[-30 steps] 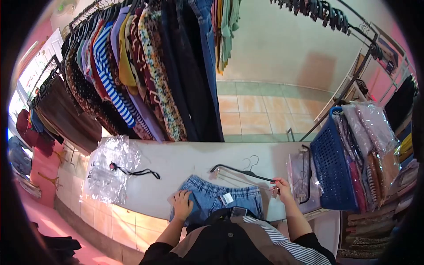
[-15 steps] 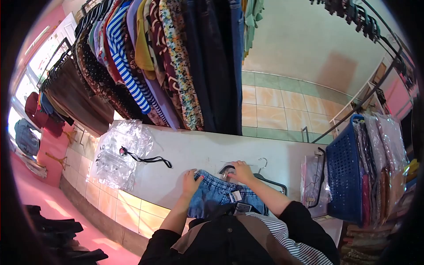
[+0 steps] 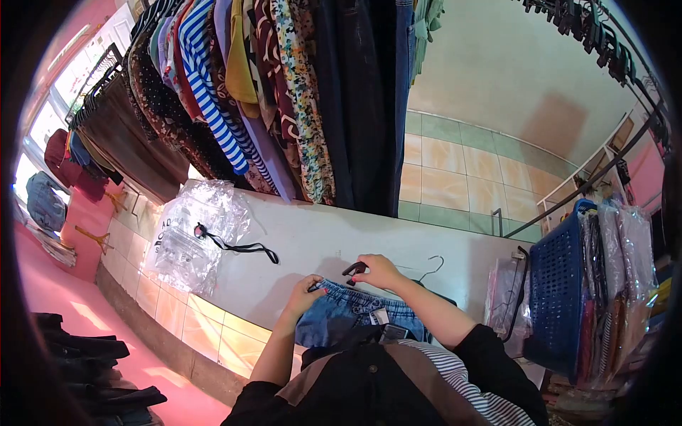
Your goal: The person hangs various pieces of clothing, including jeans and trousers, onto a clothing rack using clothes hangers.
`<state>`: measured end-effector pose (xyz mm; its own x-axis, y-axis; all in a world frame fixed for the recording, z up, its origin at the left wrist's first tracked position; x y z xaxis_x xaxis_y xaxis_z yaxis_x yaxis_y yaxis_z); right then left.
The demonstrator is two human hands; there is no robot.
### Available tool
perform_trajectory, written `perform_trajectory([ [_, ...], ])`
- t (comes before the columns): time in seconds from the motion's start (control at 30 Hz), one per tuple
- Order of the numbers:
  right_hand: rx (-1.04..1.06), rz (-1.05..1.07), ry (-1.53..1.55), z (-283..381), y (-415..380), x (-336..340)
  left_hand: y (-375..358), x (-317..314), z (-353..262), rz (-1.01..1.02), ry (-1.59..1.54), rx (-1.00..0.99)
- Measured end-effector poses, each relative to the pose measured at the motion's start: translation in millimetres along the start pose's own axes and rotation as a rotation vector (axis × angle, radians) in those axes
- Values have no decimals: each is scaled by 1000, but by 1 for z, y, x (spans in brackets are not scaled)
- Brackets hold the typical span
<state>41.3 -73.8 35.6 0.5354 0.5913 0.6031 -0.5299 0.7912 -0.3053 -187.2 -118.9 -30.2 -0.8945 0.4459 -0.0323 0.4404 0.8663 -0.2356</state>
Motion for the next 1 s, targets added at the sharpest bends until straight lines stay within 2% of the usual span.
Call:
perform_trajectory([
  [0.17,-2,-12,-50,47,-5,9,-13,-3,-20,4,44,-30],
  [0.23,54,-66,-21,48,-5,2,-20,-4,-23,1,26,-23],
  [0.33,25,-75,9,54,-10,1,-25,-6,-26,35,37,-1],
  [0.43,-18,-11,-8,67,-16,3,-29,-11,-32,69,47,-9],
  [0.63,75,-81,-88,102,-21,3,-41,-20,-57,99,19,-18],
  [0.73,158,-16,-28,98,-5,-4,-46,-16,-61,32,-103,-92],
  [0.83,99,88,-163,92,18,-15,-49,-8,-45,7,-177,-87],
  [0.93,170,-204,-305,91,13,-17,-35,6,-29,-41,-149,-27],
  [1.0,149,-218,-225,73,-3,-18,-15,24,7,-130,50,94],
])
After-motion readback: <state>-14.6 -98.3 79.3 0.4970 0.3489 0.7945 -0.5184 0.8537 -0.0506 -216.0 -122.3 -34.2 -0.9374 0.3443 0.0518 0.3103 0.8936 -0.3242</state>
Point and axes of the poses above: each hand's wrist, its own y-axis towards the middle knuckle, its own x-axis out of the back of the hand, z = x × y, the point moved 5 cm from there along y, towards the middle knuckle, and after that the axes turned 11 degrees about z, right-handed, at the moved point
